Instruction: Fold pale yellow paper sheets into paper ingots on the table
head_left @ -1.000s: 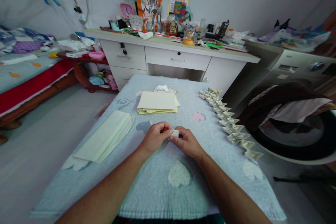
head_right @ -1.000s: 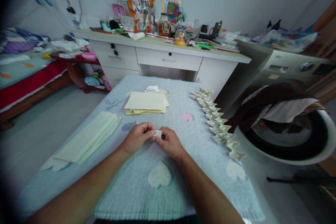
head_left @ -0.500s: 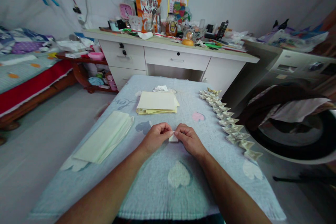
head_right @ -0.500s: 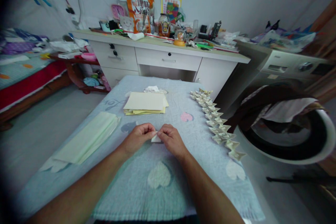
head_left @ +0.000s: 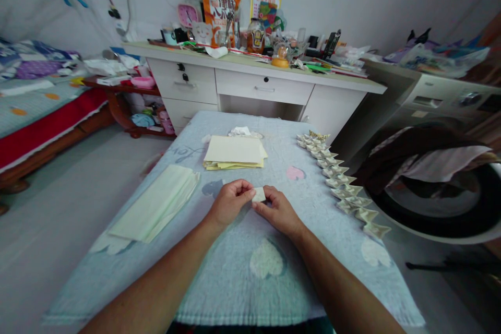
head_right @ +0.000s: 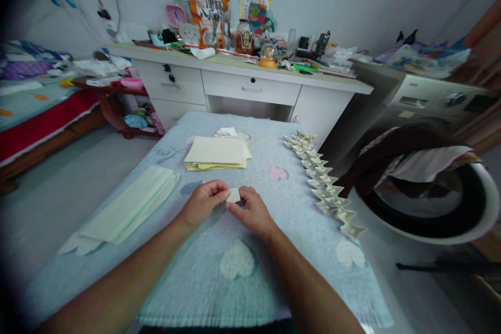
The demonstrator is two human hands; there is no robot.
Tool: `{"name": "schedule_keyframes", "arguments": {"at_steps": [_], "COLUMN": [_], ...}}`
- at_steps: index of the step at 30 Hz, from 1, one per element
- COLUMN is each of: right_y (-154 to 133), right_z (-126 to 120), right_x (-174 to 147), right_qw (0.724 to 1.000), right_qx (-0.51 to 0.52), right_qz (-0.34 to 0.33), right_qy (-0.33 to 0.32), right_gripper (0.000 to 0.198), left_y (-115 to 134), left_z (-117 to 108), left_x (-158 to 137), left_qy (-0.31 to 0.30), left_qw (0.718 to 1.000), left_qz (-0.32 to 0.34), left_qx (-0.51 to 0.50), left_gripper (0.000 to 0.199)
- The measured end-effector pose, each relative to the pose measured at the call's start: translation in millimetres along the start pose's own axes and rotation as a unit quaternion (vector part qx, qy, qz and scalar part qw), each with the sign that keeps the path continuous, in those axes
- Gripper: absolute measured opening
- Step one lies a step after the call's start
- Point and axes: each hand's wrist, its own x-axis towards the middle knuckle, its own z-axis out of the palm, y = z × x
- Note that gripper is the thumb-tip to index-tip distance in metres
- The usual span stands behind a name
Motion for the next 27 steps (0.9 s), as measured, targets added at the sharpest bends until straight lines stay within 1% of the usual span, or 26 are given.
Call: {"name": "schedule_keyframes", "arguments": {"at_steps": [2, 5, 9, 11, 14, 21, 24, 27], "right_y": [-0.1, -1.2, -3.0, -3.2, -1.4, 6.5, 4.9, 2.7], "right_z": [0.3, -1.4, -4.0, -4.5, -4.6, -3.2, -3.0, -1.7], "right_x": [0.2, 0.0, -0.6, -0.6, -0.6, -0.3, 0.2, 0.7], "right_qw": [1.000, 1.000, 1.000, 0.998, 0.990, 0.957, 0.947, 0.948], "right_qx": [0.000, 0.003, 0.026, 0.055, 0.128, 0.276, 0.305, 0.304], "right_qz": [-0.003, 0.002, 0.008, 0.023, 0.055, 0.086, 0.099, 0.092], "right_qy": [0.002, 0.004, -0.012, -0.013, -0.001, -0.001, 0.009, 0.014], "right_gripper": [0.024, 0.028, 0.029, 0.027, 0.026, 0.025, 0.027, 0.030], "left_y": [-0.9, -1.9, -3.1, -3.2, -1.9, 2.0, 1.8, 1.6], "left_z": [1.5, 1.0, -2.3, -3.0, -2.3, 1.8, 2.3, 3.2], "left_x": [-0.3, -0.2, 0.5, 0.5, 0.1, -1.3, -1.6, -2.4], "left_qy": [-0.001, -0.018, -0.034, -0.028, -0.011, 0.001, 0.009, 0.019], "left_qw": [1.000, 1.000, 0.999, 1.000, 1.000, 1.000, 1.000, 0.999], "left_qz": [0.003, 0.005, -0.005, -0.010, -0.016, -0.010, -0.010, -0.016], "left_qx": [-0.004, -0.006, 0.002, 0.000, -0.012, -0.018, -0.025, -0.034], "left_gripper": [0.016, 0.017, 0.018, 0.019, 0.018, 0.017, 0.018, 0.019]}}
